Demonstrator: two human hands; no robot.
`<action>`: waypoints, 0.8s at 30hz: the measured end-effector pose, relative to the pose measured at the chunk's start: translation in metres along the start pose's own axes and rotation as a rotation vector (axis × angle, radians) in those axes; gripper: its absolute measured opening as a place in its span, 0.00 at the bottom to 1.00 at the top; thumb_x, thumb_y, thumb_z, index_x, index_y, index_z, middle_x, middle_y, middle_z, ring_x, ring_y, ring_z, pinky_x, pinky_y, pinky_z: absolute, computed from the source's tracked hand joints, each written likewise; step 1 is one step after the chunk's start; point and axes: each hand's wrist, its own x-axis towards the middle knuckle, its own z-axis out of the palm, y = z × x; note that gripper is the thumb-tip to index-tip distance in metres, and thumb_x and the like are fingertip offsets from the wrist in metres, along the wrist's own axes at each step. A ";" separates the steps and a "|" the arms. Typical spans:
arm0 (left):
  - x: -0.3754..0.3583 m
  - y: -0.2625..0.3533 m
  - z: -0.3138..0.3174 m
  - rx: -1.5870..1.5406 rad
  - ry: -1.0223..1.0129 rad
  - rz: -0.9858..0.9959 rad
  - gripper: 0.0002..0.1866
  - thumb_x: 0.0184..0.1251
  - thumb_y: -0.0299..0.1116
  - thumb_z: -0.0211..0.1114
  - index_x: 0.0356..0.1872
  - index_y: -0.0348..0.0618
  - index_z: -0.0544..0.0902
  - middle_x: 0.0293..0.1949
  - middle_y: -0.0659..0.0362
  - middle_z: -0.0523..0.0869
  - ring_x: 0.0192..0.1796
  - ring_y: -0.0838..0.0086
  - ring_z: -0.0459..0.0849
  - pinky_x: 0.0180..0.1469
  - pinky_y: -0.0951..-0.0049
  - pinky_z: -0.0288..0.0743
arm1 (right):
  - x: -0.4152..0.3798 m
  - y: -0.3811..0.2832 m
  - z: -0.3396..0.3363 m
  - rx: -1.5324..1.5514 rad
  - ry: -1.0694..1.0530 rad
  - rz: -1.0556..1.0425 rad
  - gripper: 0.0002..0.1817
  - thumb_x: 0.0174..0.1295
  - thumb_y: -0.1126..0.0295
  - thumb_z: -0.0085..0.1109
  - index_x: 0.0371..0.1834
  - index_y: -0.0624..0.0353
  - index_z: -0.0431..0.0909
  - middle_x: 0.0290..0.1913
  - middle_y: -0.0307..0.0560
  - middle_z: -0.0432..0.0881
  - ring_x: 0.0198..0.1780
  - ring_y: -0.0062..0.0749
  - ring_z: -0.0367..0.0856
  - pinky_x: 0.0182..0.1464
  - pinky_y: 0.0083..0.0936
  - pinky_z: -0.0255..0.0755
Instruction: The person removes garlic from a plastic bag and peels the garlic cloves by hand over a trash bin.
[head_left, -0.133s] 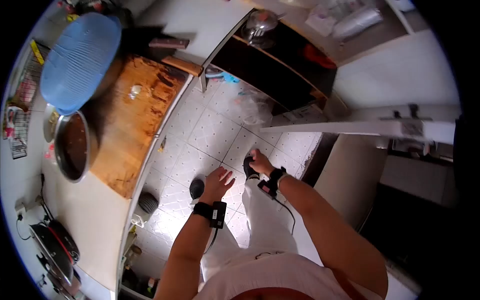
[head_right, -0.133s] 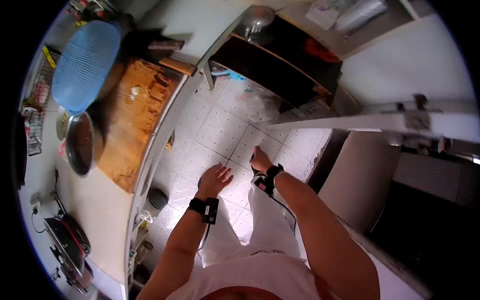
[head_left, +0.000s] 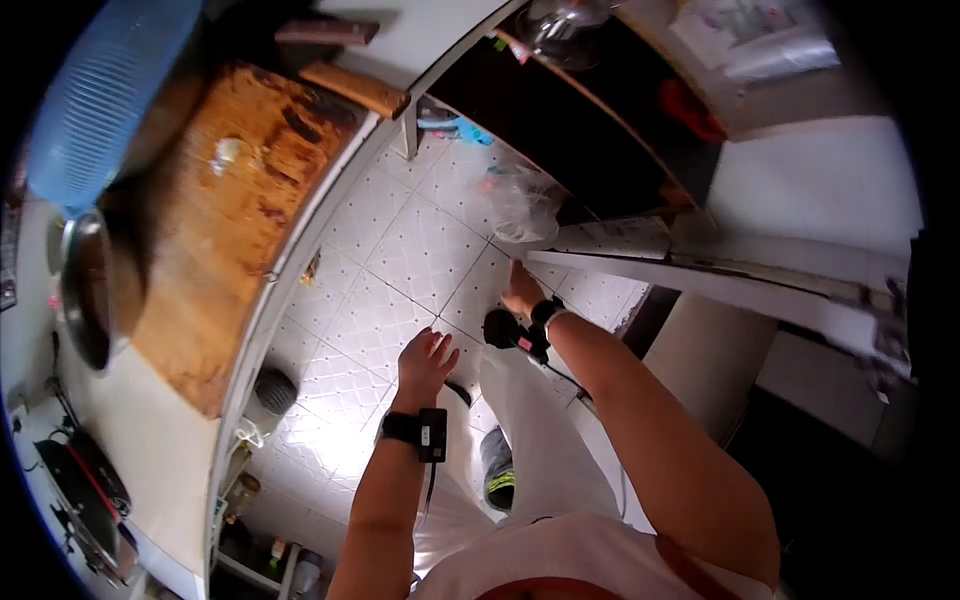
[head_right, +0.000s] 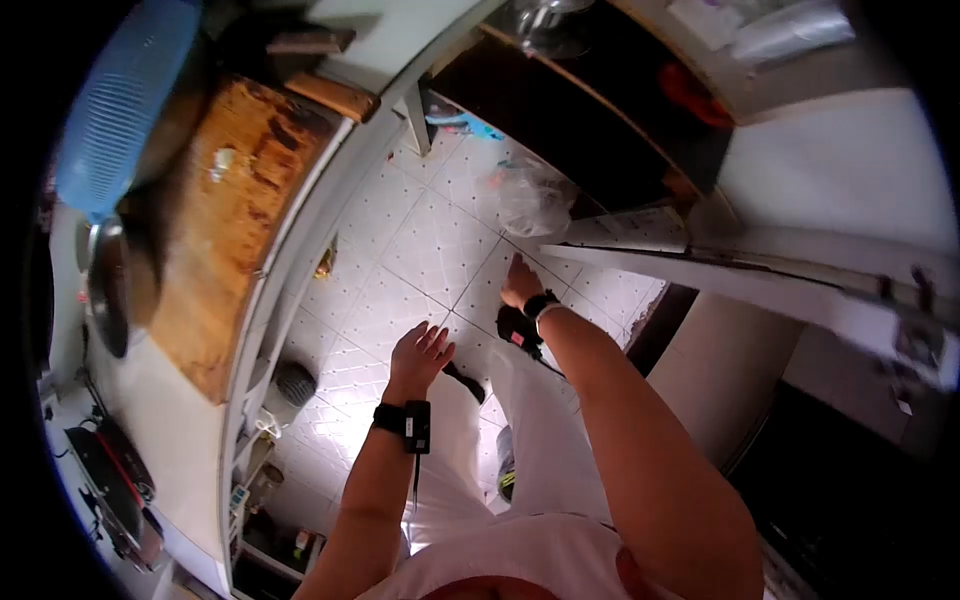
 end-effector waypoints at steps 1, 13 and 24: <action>-0.002 -0.007 -0.023 -0.016 0.044 0.016 0.14 0.65 0.32 0.55 0.50 0.40 0.71 0.47 0.56 0.73 0.55 0.63 0.73 0.56 0.53 0.69 | 0.001 -0.003 0.010 -0.034 -0.040 0.032 0.38 0.51 0.71 0.53 0.64 0.72 0.47 0.48 0.71 0.74 0.49 0.63 0.74 0.54 0.45 0.69; 0.144 0.017 -0.120 -0.054 -0.178 0.011 0.16 0.63 0.29 0.54 0.52 0.39 0.72 0.51 0.52 0.77 0.59 0.61 0.72 0.60 0.56 0.67 | 0.230 0.146 0.053 -0.757 0.402 -0.437 0.48 0.40 0.67 0.69 0.67 0.54 0.54 0.48 0.52 0.77 0.50 0.50 0.74 0.57 0.40 0.63; 0.219 0.044 -0.088 0.249 -0.325 0.187 0.16 0.65 0.31 0.55 0.52 0.35 0.72 0.50 0.50 0.78 0.55 0.61 0.76 0.57 0.63 0.71 | 0.247 0.165 0.126 -0.419 -0.612 -0.317 0.12 0.42 0.72 0.63 0.33 0.59 0.79 0.31 0.44 0.78 0.36 0.33 0.77 0.37 0.34 0.70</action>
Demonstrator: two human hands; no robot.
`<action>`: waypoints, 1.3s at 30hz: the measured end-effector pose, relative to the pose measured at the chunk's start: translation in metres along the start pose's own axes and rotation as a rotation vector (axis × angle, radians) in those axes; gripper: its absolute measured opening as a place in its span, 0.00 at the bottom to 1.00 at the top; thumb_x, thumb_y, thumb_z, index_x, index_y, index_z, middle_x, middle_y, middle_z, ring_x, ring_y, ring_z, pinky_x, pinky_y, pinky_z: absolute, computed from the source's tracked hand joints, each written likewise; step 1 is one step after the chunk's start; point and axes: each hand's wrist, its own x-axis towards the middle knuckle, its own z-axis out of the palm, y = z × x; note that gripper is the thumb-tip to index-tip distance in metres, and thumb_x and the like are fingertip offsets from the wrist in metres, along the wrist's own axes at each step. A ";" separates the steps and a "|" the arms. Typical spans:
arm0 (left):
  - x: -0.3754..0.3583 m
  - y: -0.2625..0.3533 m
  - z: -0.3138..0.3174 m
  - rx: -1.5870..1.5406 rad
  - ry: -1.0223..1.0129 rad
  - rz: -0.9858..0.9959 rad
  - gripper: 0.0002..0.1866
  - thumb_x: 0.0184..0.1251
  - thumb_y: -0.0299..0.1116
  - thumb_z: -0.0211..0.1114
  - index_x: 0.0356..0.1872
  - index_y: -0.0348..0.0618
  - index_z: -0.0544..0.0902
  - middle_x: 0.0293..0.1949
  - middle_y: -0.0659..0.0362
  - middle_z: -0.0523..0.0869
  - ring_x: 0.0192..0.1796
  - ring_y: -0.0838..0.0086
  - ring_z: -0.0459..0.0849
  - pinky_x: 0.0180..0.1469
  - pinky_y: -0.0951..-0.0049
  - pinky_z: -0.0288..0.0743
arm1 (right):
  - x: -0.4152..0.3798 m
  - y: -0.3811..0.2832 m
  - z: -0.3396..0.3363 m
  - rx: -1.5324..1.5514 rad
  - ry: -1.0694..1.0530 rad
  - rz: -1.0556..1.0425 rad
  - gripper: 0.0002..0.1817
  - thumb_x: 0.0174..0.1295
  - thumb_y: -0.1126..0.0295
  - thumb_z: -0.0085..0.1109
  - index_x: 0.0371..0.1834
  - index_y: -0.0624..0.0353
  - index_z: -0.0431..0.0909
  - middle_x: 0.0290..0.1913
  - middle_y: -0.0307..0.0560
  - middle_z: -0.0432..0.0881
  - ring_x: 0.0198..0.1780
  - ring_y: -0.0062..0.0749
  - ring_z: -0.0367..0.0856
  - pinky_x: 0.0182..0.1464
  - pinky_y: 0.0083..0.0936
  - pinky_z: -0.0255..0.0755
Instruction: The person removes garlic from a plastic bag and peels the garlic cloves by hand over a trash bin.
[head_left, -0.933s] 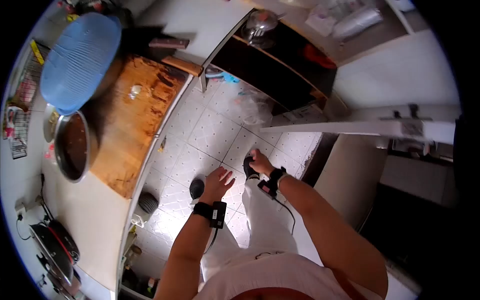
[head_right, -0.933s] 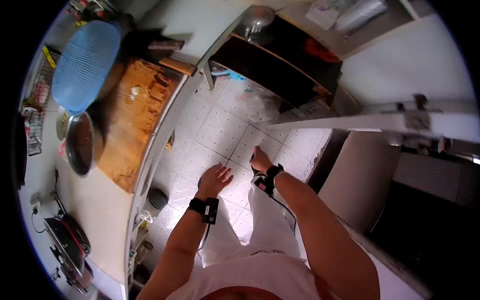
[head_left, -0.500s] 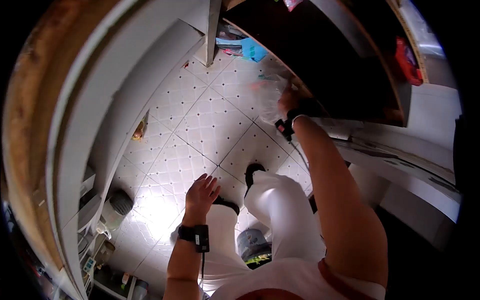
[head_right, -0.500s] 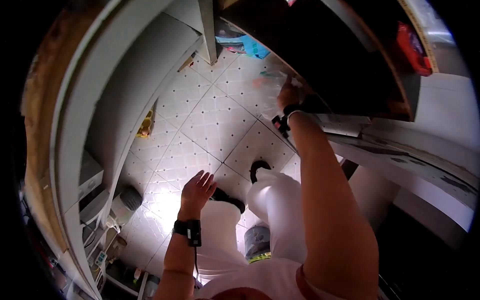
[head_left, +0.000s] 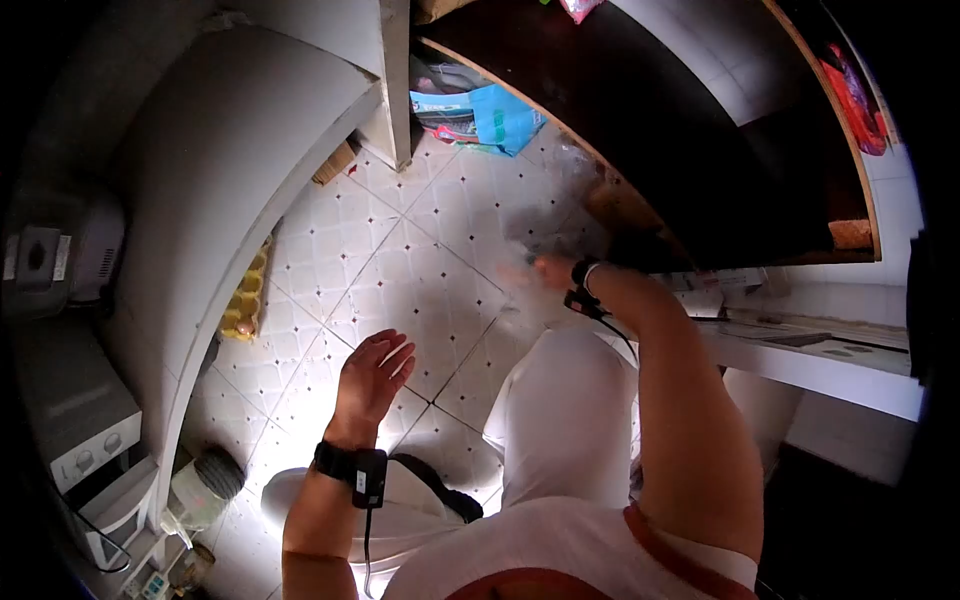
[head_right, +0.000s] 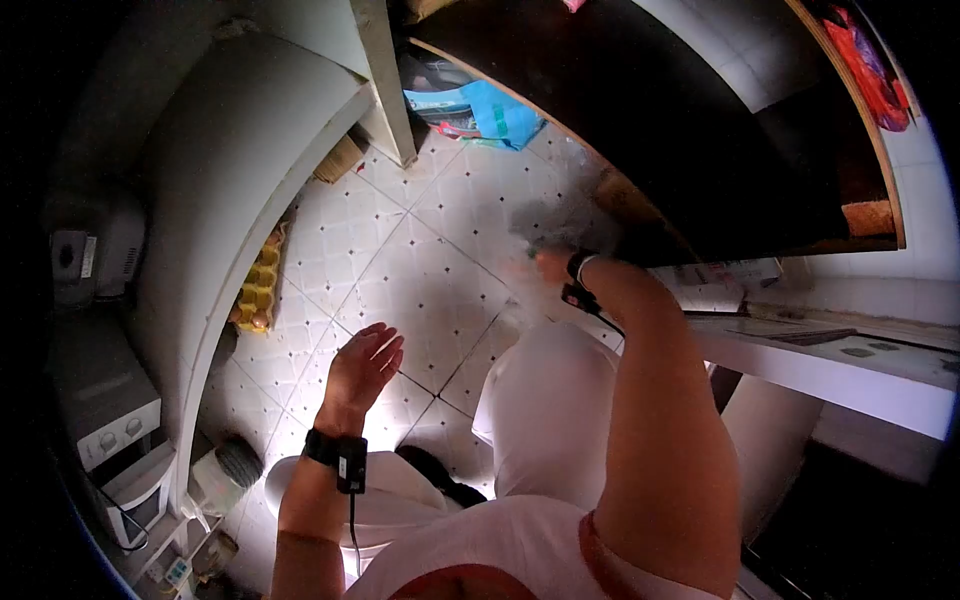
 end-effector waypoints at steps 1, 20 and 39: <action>0.003 -0.002 -0.001 0.007 0.025 -0.002 0.17 0.65 0.32 0.55 0.52 0.34 0.72 0.49 0.50 0.78 0.55 0.60 0.76 0.57 0.64 0.71 | -0.003 -0.012 -0.009 0.336 0.149 -0.019 0.12 0.42 0.73 0.62 0.33 0.60 0.77 0.30 0.42 0.77 0.35 0.30 0.77 0.37 0.32 0.70; 0.048 -0.011 0.000 -0.152 -0.310 0.047 0.34 0.63 0.50 0.59 0.66 0.48 0.61 0.62 0.59 0.68 0.63 0.66 0.67 0.60 0.61 0.63 | 0.008 -0.188 -0.052 0.819 -0.429 -0.602 0.17 0.58 0.75 0.57 0.51 0.62 0.73 0.44 0.38 0.79 0.47 0.22 0.73 0.53 0.22 0.67; 0.074 -0.055 -0.087 -0.300 0.038 0.267 0.20 0.70 0.36 0.49 0.59 0.37 0.67 0.52 0.53 0.76 0.52 0.65 0.78 0.52 0.64 0.77 | 0.059 -0.134 -0.035 0.911 0.096 -0.013 0.07 0.57 0.70 0.58 0.37 0.58 0.78 0.33 0.40 0.82 0.39 0.34 0.80 0.44 0.29 0.74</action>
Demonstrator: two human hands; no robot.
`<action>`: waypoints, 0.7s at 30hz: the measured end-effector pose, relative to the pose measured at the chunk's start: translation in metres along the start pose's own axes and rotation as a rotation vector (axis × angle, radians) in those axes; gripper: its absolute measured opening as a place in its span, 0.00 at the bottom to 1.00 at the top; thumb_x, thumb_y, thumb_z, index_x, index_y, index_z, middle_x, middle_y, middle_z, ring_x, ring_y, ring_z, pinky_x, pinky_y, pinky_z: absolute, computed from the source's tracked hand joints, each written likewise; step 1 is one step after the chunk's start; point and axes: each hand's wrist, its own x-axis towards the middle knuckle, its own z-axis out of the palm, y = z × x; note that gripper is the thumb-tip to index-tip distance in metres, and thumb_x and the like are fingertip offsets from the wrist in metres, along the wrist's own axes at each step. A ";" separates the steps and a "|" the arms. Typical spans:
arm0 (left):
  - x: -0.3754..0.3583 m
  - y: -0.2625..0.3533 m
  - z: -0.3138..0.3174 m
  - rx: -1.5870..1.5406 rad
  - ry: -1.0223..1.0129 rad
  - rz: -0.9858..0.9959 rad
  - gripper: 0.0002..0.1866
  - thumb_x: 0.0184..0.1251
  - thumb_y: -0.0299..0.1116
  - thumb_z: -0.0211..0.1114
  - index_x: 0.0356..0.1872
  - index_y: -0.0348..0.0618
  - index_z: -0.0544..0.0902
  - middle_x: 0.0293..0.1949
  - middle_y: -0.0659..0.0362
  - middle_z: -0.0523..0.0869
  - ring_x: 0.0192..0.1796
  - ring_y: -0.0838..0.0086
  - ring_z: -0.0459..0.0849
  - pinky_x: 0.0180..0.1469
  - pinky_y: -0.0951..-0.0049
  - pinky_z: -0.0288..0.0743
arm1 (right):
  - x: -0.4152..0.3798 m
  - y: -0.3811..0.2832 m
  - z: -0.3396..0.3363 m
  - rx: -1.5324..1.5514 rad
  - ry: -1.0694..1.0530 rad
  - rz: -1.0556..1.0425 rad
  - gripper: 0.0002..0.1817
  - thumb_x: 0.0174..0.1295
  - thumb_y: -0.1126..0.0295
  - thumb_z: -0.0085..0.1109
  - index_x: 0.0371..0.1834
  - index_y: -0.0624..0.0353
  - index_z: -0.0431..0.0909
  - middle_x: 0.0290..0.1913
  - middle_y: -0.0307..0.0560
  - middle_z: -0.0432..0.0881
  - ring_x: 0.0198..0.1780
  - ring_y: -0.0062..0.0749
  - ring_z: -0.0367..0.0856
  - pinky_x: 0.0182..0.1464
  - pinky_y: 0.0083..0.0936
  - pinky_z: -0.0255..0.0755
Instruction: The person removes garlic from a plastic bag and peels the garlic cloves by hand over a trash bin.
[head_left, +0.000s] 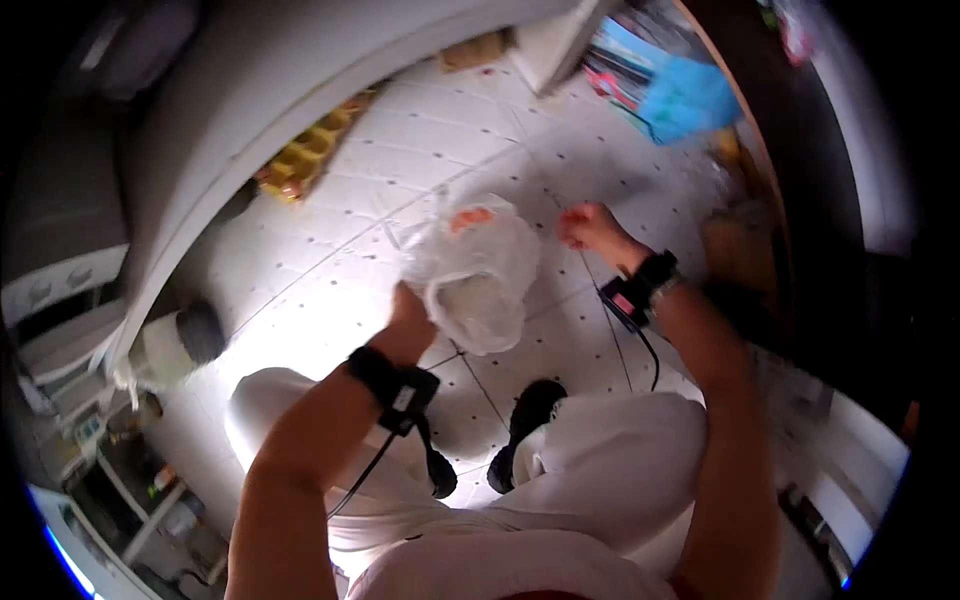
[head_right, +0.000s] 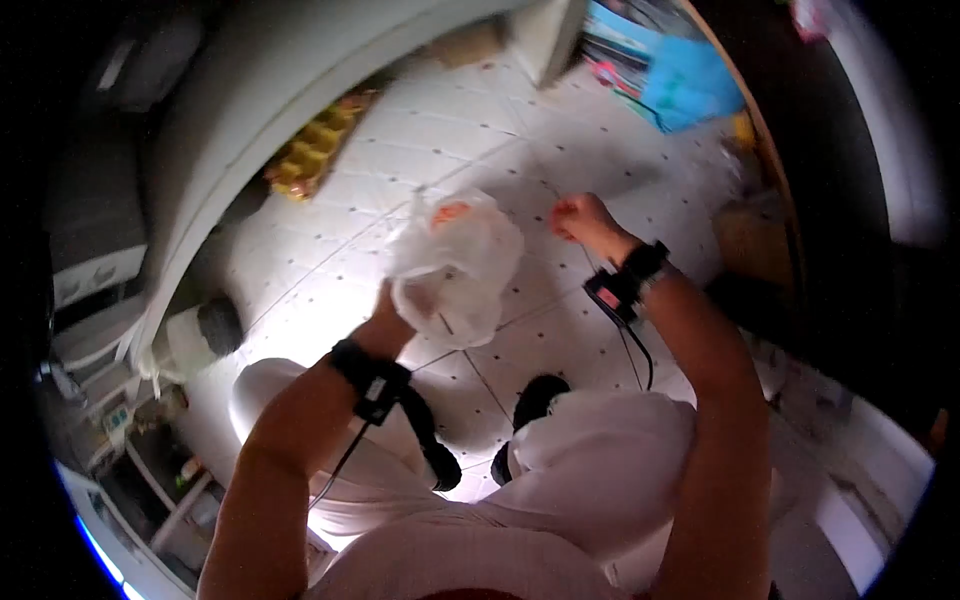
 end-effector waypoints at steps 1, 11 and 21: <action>-0.003 0.005 0.007 0.001 -0.091 -0.057 0.22 0.70 0.37 0.50 0.61 0.36 0.66 0.55 0.52 0.75 0.53 0.64 0.78 0.55 0.64 0.76 | 0.013 0.014 -0.013 -0.348 0.159 -0.197 0.09 0.56 0.71 0.58 0.39 0.59 0.77 0.34 0.44 0.81 0.40 0.40 0.79 0.47 0.32 0.73; -0.018 0.009 -0.033 0.203 -0.016 -0.217 0.23 0.69 0.38 0.52 0.61 0.38 0.65 0.56 0.52 0.74 0.54 0.64 0.77 0.53 0.67 0.78 | -0.006 0.049 -0.168 -0.875 1.166 0.061 0.34 0.53 0.69 0.60 0.63 0.60 0.57 0.67 0.58 0.53 0.66 0.54 0.56 0.64 0.46 0.58; -0.036 0.026 -0.060 0.269 0.027 -0.247 0.24 0.69 0.39 0.53 0.62 0.39 0.64 0.57 0.52 0.73 0.55 0.64 0.76 0.51 0.69 0.79 | 0.067 0.110 -0.193 -0.724 0.902 0.134 0.13 0.53 0.67 0.61 0.41 0.59 0.77 0.41 0.58 0.80 0.45 0.48 0.80 0.45 0.45 0.74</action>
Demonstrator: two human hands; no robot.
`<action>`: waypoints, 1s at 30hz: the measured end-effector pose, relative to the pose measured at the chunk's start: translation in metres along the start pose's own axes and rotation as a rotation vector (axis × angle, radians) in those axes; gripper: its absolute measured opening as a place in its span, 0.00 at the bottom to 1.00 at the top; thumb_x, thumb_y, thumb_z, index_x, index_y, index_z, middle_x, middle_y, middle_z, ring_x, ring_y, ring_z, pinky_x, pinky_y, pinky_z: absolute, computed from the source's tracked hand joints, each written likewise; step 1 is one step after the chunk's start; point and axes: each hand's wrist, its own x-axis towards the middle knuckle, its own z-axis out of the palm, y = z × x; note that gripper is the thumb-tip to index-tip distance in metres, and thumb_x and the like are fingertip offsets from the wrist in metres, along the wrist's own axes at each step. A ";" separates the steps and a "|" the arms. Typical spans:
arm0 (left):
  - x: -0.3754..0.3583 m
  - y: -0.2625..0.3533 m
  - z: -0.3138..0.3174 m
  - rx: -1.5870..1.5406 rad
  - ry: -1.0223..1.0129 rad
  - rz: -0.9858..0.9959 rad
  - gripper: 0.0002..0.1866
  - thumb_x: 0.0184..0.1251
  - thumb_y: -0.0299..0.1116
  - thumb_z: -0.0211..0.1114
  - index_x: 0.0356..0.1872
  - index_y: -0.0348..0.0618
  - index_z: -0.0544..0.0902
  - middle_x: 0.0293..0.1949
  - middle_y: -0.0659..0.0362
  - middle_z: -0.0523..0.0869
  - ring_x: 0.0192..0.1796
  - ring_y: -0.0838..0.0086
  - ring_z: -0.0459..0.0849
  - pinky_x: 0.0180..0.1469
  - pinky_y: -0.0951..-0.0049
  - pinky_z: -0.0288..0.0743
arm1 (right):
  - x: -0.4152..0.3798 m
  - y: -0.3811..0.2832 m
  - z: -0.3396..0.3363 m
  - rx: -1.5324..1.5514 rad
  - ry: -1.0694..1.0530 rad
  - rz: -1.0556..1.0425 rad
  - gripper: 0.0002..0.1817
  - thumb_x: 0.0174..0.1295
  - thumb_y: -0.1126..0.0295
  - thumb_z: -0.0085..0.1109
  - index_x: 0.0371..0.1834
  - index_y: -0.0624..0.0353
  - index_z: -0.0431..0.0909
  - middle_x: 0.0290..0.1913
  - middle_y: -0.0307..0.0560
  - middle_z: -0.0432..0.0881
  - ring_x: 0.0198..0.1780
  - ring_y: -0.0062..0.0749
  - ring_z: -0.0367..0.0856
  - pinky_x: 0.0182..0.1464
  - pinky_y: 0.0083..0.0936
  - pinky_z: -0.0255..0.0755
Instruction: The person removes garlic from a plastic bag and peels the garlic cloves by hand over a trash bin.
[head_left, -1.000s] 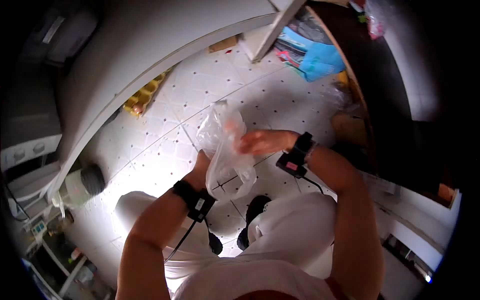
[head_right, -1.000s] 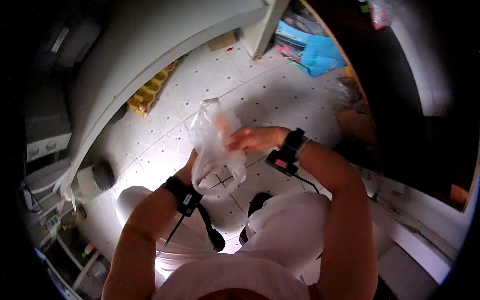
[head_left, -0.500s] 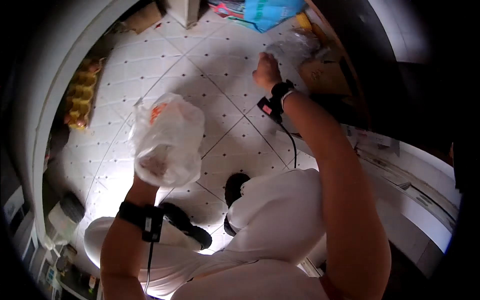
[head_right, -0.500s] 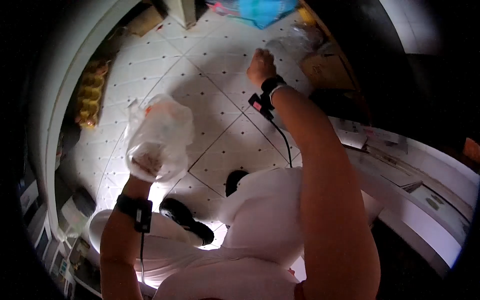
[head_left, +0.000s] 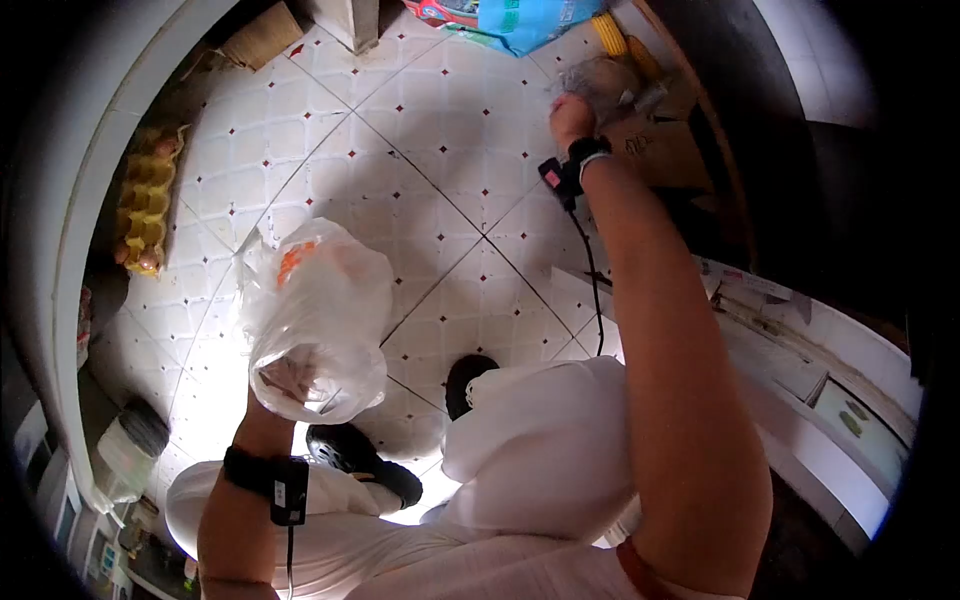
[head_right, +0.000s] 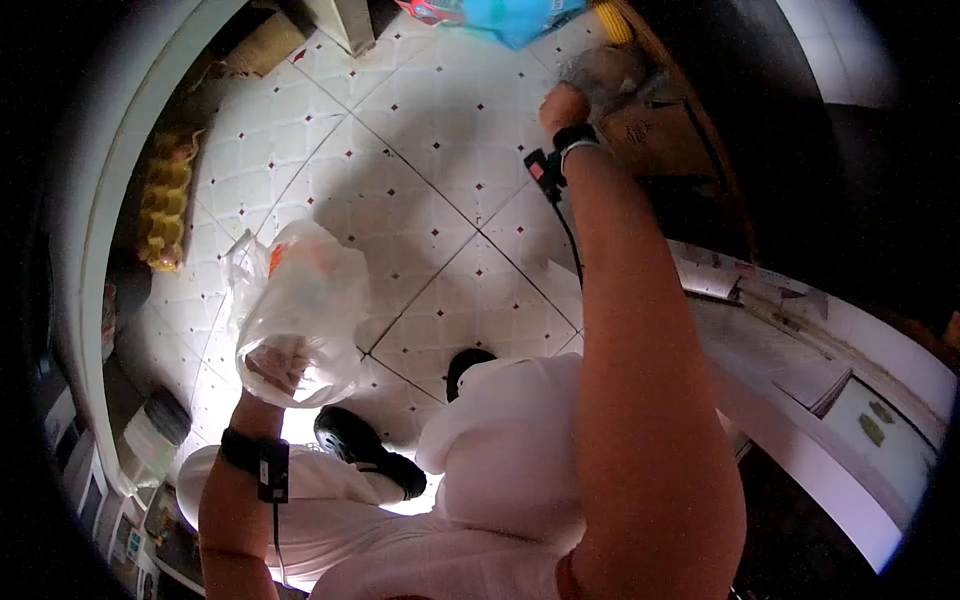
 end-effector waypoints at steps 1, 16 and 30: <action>-0.003 0.001 0.001 0.003 0.001 0.010 0.24 0.69 0.39 0.53 0.62 0.40 0.64 0.57 0.52 0.73 0.56 0.64 0.76 0.51 0.69 0.79 | -0.017 -0.018 0.001 0.105 0.088 -0.090 0.14 0.53 0.66 0.61 0.40 0.61 0.77 0.40 0.58 0.80 0.44 0.47 0.80 0.44 0.42 0.74; 0.008 0.025 0.089 -0.166 -0.012 0.204 0.23 0.70 0.41 0.48 0.61 0.39 0.65 0.56 0.51 0.75 0.54 0.62 0.78 0.55 0.61 0.75 | -0.100 -0.130 -0.121 1.276 -0.797 0.143 0.04 0.57 0.74 0.58 0.34 0.53 0.76 0.34 0.40 0.79 0.36 0.29 0.79 0.38 0.31 0.77; -0.049 0.077 0.085 -0.172 -0.079 0.555 0.22 0.69 0.39 0.51 0.60 0.42 0.67 0.55 0.53 0.75 0.55 0.64 0.75 0.58 0.62 0.72 | -0.164 -0.219 -0.096 -0.175 -0.780 -0.833 0.28 0.37 0.50 0.72 0.37 0.59 0.81 0.37 0.52 0.82 0.42 0.38 0.80 0.41 0.32 0.73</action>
